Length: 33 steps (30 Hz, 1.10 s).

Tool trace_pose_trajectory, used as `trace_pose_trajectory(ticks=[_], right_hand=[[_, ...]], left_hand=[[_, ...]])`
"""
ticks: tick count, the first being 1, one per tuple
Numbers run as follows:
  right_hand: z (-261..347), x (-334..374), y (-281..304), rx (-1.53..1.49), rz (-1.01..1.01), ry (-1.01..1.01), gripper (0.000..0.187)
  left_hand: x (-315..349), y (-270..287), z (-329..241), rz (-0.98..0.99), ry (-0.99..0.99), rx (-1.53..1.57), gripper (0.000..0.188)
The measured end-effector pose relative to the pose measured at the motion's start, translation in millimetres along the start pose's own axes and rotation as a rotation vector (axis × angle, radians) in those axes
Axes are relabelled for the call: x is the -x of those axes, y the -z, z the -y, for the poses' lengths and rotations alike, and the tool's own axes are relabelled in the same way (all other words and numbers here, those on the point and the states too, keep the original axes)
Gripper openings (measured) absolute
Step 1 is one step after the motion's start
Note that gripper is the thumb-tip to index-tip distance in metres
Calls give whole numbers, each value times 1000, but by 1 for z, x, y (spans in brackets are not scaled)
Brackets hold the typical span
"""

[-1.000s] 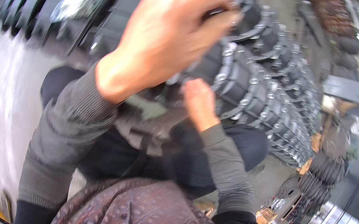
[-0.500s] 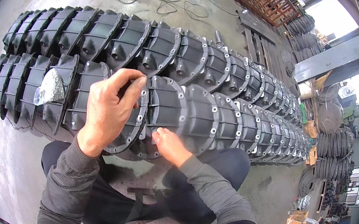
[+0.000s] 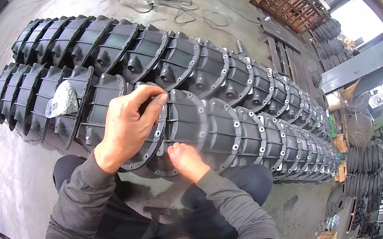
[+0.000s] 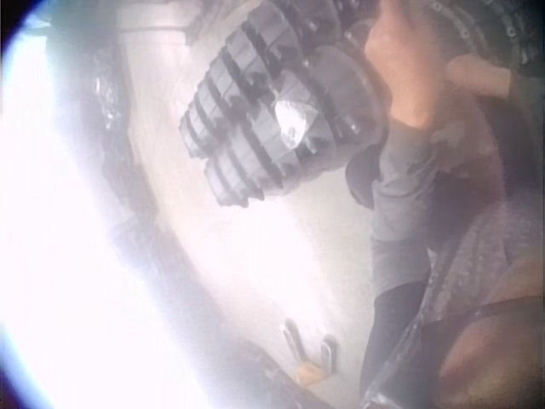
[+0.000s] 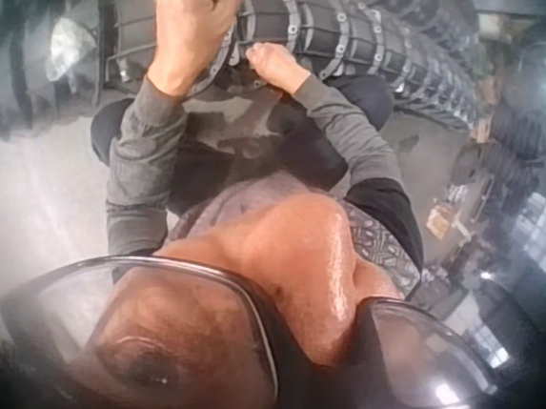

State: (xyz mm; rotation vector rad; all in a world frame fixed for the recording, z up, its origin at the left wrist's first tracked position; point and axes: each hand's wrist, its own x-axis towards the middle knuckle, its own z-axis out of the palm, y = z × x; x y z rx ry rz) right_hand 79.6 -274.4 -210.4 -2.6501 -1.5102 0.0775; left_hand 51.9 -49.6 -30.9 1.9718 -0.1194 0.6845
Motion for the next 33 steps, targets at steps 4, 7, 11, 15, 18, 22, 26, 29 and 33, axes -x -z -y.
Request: trace_pose_trajectory(ticks=[4, 7, 11, 15, 18, 22, 26, 29, 33], right_hand=[[0, -1, -1, -16, -51, -39, 9], [0, -2, -4, -10, -48, -59, 9], [1, 2, -13, 92, -11, -103, 7], [-4, 0, -18, 83, -155, -53, 12], [-4, -1, -13, 131, -61, -30, 17], [-1, 0, -4, 178, -30, -56, 21], [4, 5, -1, -29, -73, -143, 20], [5, 9, -1, -107, -68, -159, 17], [2, 10, -1, -151, -108, -77, 14]], left_hand=[[-1, 1, -4, 9, 4, -8, 9], [-2, 2, -4, 3, -5, -18, 10], [-3, 2, 1, -30, -61, -34, 10], [-2, -2, 8, -69, -107, -60, 13], [-2, -5, 11, -137, -160, -90, 13], [-2, -8, 12, -241, -181, -89, 20], [-2, -6, 10, -221, -176, -93, 23], [0, 0, 7, -132, -153, -36, 16], [-4, 3, 6, -93, -139, -2, 14]])
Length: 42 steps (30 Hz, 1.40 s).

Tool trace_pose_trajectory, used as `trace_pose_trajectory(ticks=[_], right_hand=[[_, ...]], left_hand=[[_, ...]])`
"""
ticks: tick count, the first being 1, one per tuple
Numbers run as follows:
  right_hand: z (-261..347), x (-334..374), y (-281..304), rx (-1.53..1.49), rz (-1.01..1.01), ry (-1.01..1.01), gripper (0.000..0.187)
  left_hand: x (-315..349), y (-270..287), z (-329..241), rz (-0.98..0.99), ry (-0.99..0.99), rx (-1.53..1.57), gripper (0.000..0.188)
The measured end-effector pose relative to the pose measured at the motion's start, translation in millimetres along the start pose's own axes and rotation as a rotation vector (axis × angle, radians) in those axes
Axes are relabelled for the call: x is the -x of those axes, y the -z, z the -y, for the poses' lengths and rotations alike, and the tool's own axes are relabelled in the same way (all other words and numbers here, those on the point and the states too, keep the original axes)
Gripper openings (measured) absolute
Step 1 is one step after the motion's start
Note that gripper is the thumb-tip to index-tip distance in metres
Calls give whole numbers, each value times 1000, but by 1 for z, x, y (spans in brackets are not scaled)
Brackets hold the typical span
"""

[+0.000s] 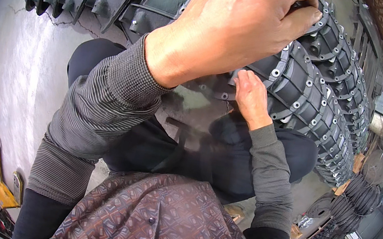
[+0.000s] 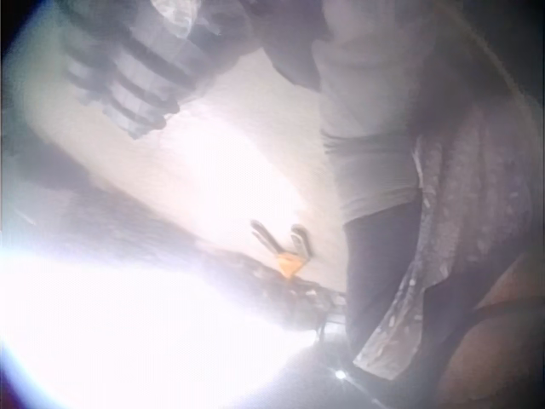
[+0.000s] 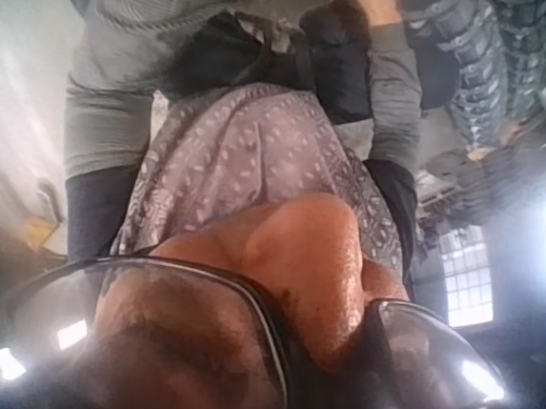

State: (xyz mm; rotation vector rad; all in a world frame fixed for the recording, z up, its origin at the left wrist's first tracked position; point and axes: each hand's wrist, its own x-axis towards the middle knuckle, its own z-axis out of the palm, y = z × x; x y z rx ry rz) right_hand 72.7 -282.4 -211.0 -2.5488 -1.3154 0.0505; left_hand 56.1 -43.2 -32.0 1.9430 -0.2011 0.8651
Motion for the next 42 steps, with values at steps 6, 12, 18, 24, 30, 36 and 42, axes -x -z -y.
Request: trace_pose_trajectory(ticks=[6, 12, 18, 24, 30, 36, 42], right_hand=[[-5, -3, 5, -116, -4, 4, 11], [4, -1, 1, -200, -66, -228, 19], [4, 1, -3, -87, -108, -95, 17], [-2, -3, 0, -70, -71, 43, 15], [0, -5, 4, -73, -57, 50, 16], [7, -8, 4, -119, -51, -71, 16], [9, -11, 6, -92, -33, -44, 16]], left_hand=[[2, 4, 0, -27, -48, 77, 10], [8, 5, -6, -63, -40, 39, 11], [7, 3, 5, -76, -89, 159, 12], [3, 2, 3, -34, -52, 56, 10], [5, 5, 11, -69, -150, 118, 12], [8, -4, 1, -137, -93, -1, 11], [4, 13, -12, -7, 23, -7, 10]])
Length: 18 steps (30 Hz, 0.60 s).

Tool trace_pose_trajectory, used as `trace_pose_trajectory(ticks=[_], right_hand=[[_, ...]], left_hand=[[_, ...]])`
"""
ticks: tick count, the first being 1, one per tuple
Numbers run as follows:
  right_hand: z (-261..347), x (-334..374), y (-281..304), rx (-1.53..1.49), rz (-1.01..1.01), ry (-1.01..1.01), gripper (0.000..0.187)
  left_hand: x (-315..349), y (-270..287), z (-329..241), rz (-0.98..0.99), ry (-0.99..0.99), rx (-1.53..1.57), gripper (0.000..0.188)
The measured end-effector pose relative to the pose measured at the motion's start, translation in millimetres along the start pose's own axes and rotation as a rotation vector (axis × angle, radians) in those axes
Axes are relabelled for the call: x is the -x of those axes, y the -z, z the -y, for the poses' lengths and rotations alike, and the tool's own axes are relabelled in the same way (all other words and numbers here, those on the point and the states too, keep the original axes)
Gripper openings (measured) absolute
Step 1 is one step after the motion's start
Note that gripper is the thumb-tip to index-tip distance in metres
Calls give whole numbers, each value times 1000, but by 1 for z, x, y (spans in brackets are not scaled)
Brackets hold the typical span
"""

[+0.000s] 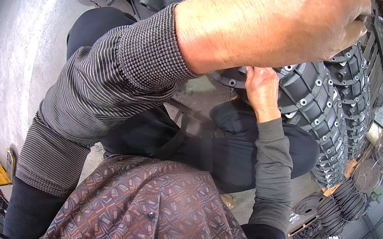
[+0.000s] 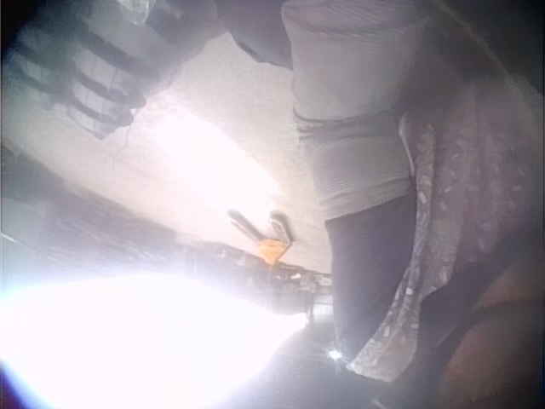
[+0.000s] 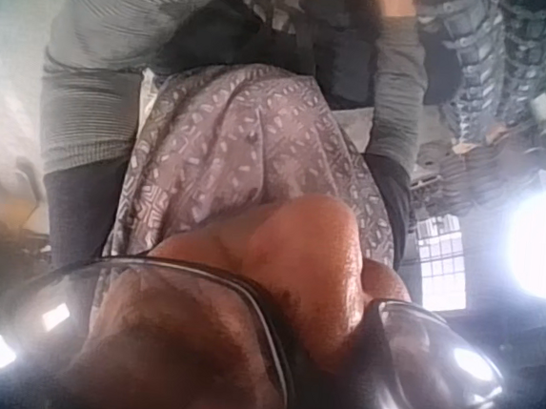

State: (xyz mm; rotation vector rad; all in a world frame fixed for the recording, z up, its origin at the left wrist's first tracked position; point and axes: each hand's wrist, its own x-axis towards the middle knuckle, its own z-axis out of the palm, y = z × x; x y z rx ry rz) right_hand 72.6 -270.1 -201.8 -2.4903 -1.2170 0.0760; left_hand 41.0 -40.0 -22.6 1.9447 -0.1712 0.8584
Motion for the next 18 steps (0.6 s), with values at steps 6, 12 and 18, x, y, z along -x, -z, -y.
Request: trace_pose_trajectory(ticks=[6, 12, 18], right_hand=[[-1, 0, 1, -28, -4, -32, 16], [0, 2, -5, 10, -38, -37, 16], [-4, 2, -3, -31, -17, -9, 17]], left_hand=[[1, -1, 3, -12, -54, -9, 9], [5, -12, 2, -63, -58, -53, 9], [6, -18, 4, -76, -68, -74, 10]])
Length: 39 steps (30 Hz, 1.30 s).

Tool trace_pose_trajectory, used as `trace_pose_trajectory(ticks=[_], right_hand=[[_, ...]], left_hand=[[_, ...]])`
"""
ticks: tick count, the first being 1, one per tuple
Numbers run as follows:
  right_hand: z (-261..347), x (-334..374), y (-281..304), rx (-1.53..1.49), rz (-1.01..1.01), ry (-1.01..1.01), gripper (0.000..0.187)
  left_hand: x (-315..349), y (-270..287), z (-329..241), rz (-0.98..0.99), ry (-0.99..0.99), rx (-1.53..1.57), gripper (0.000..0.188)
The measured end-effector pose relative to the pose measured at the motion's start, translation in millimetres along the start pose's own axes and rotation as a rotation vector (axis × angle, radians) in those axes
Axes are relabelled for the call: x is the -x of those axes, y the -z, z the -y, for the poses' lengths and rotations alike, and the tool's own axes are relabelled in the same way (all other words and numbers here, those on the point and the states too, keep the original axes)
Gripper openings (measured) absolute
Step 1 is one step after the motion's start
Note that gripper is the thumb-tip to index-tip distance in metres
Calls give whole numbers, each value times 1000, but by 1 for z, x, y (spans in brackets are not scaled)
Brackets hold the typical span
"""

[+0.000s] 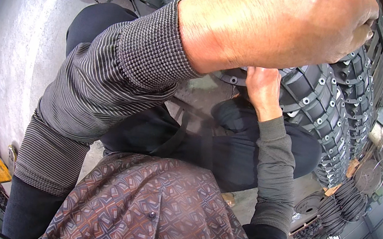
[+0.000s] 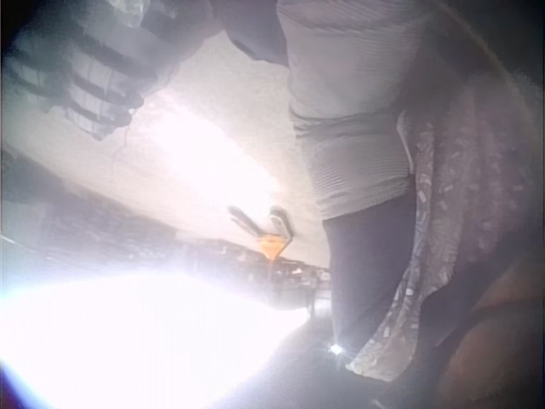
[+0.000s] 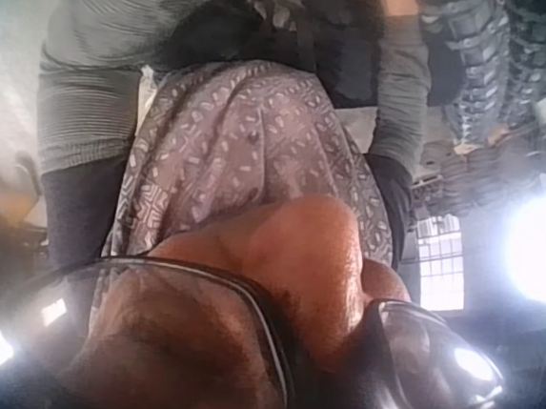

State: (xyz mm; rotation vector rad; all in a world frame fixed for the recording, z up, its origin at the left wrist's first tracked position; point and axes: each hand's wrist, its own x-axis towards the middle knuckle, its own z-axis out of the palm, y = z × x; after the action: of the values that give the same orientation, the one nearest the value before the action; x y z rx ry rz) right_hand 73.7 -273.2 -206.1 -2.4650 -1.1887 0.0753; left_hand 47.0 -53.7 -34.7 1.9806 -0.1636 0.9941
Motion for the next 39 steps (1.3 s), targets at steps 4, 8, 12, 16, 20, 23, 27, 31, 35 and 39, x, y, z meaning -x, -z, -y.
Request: trace_pose_trajectory(ticks=[4, 8, 12, 16, 20, 23, 27, 31, 35, 39], right_hand=[[-6, -1, 6, 72, 87, 110, 18], [-12, -3, 12, 36, 130, 146, 19], [-17, -1, 12, 71, 143, 173, 20], [-19, -2, 3, 170, 53, 191, 21], [-16, -3, -1, 186, 1, 205, 22], [-11, -3, -1, 348, 30, 237, 19], [-9, 0, 2, 378, 21, 214, 19], [-16, 2, 1, 273, 8, 116, 22], [-21, 5, 1, 118, -21, 0, 28], [-16, 8, -1, 68, 7, 35, 21]], left_hand=[[-1, -3, 12, -11, -93, 67, 10], [-3, -1, 12, 16, -72, 63, 10], [0, 3, 3, 30, -6, 44, 10], [0, 3, 2, 34, -18, 25, 9], [0, 5, 10, 47, -90, 59, 9], [1, 3, 6, 29, -43, 22, 10], [-3, 5, 6, 96, -25, 67, 10], [-1, 8, 4, 27, -47, 54, 10], [2, 11, 3, 19, -55, 41, 10], [-2, 8, -1, 49, 13, 12, 12]])
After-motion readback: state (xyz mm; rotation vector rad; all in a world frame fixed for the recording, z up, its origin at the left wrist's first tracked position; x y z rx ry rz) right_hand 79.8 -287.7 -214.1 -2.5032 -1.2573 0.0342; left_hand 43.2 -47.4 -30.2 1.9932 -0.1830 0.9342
